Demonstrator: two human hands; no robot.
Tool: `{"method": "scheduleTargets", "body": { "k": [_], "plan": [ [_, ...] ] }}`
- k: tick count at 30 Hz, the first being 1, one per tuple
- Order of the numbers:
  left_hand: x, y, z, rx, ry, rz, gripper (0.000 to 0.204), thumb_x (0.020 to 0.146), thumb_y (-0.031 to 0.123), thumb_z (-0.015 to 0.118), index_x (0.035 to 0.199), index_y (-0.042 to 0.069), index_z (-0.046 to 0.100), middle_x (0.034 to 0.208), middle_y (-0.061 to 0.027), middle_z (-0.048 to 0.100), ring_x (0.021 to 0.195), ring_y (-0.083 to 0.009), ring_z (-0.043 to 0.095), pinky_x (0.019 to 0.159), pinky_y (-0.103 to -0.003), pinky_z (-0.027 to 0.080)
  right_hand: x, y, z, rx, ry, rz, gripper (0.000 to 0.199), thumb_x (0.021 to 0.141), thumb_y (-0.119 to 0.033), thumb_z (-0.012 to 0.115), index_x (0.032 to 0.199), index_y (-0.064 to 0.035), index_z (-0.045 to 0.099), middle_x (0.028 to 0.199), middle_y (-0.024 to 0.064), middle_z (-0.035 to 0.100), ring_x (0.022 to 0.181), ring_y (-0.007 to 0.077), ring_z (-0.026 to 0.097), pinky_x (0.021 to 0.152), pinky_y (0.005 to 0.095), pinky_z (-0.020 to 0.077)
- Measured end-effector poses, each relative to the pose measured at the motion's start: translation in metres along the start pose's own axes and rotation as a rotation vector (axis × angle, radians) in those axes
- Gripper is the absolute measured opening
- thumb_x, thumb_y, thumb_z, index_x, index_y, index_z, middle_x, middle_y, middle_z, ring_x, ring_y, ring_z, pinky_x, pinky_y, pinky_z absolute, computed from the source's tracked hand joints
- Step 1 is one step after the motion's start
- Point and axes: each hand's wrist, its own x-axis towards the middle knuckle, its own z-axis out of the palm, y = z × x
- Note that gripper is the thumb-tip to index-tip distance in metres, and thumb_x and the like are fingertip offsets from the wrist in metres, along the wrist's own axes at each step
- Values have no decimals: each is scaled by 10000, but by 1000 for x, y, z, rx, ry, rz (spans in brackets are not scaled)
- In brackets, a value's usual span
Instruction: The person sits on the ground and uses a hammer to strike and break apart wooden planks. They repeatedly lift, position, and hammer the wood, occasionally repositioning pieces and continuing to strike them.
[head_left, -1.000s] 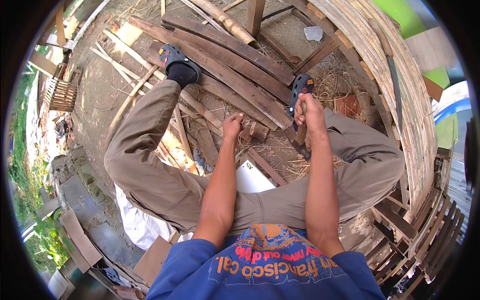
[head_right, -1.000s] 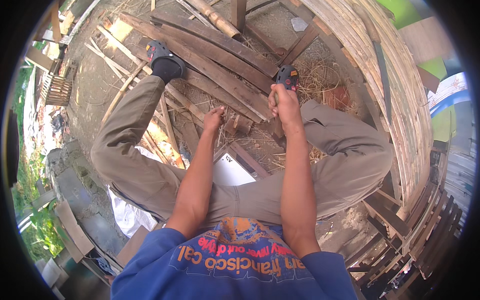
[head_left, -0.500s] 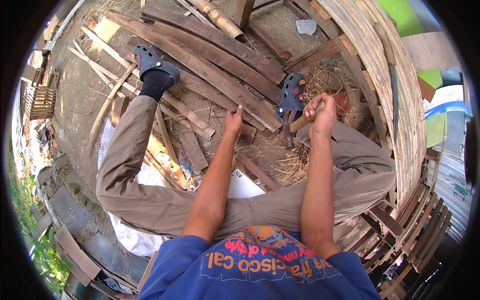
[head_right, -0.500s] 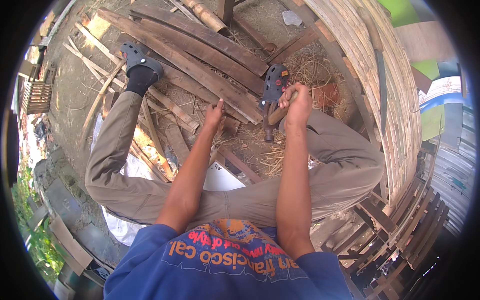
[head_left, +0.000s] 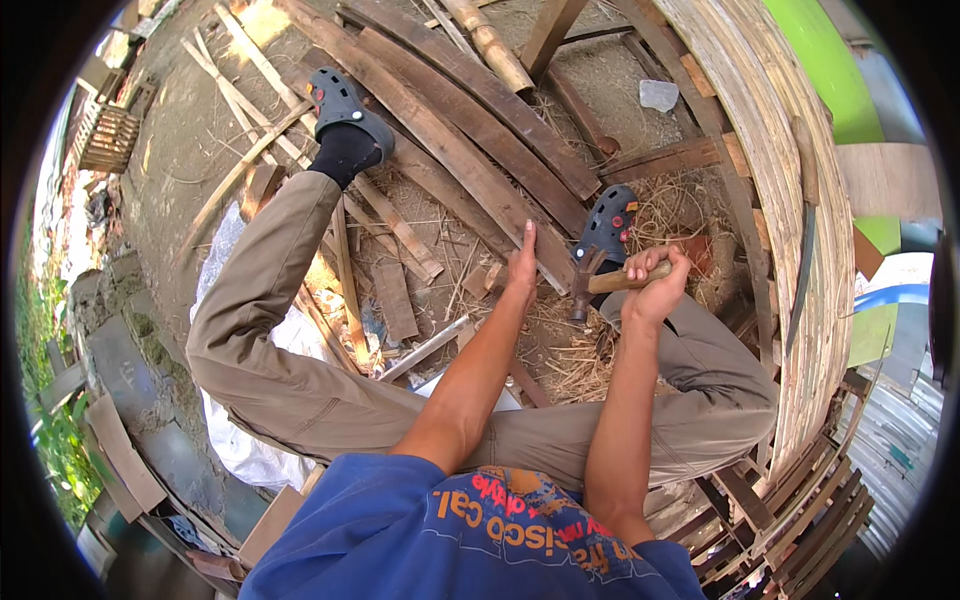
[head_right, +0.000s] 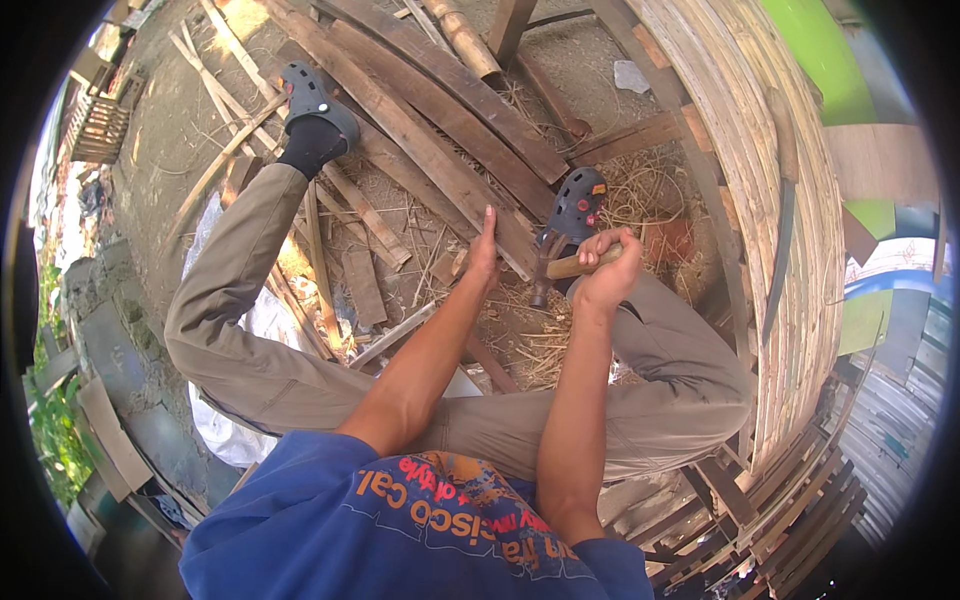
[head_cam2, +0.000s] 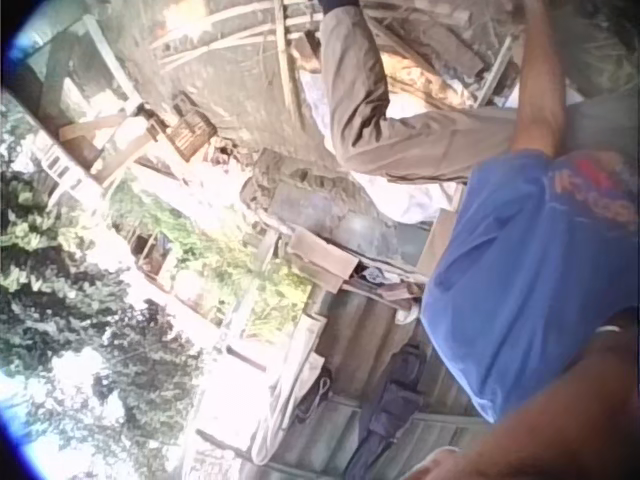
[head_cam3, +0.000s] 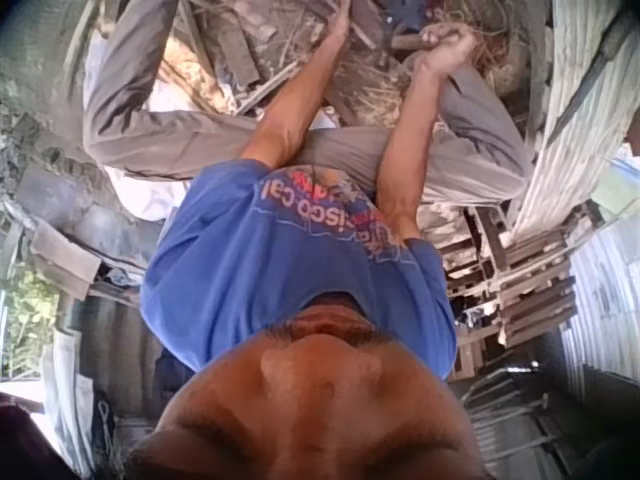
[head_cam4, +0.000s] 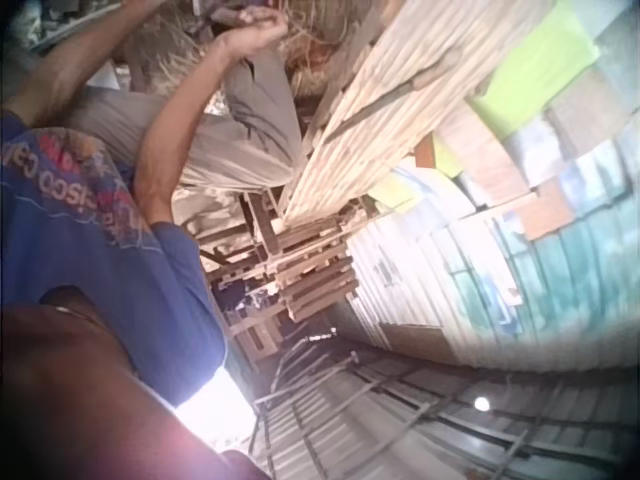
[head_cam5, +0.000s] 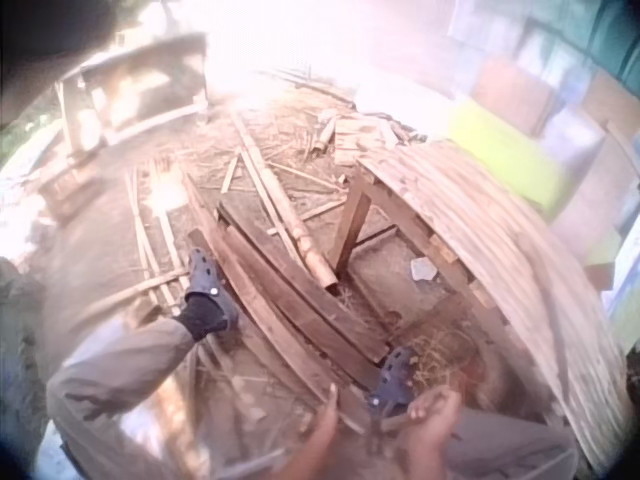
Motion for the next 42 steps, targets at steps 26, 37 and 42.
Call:
{"method": "scheduleTargets", "body": {
  "k": [26, 37, 42],
  "plan": [
    [-181, 130, -49, -500, -305, 139, 835, 779, 876, 470, 1012, 84, 600, 761, -86, 627, 671, -251, 631, 655, -388, 529, 5, 94, 97, -91, -217, -274, 243, 912, -80, 486, 671, -44, 479, 620, 33, 482, 593, 127, 472, 602, 276, 400],
    [-160, 136, -72, -1026, -1205, 250, 676, 892, 756, 464, 969, 86, 421, 735, -52, 519, 622, -182, 582, 624, -330, 465, 0, 153, 50, -552, -146, -151, 307, 956, -174, 539, 737, 30, 610, 655, 91, 620, 652, 177, 618, 640, 329, 482],
    [-154, 133, -68, -1014, -1236, 244, 584, 943, 657, 485, 993, 79, 424, 777, -72, 532, 663, -199, 598, 651, -351, 475, 16, 130, 29, -1097, -239, 21, 305, 928, -184, 610, 792, 76, 693, 729, 135, 705, 710, 216, 714, 591, 360, 552]
  ]
}}
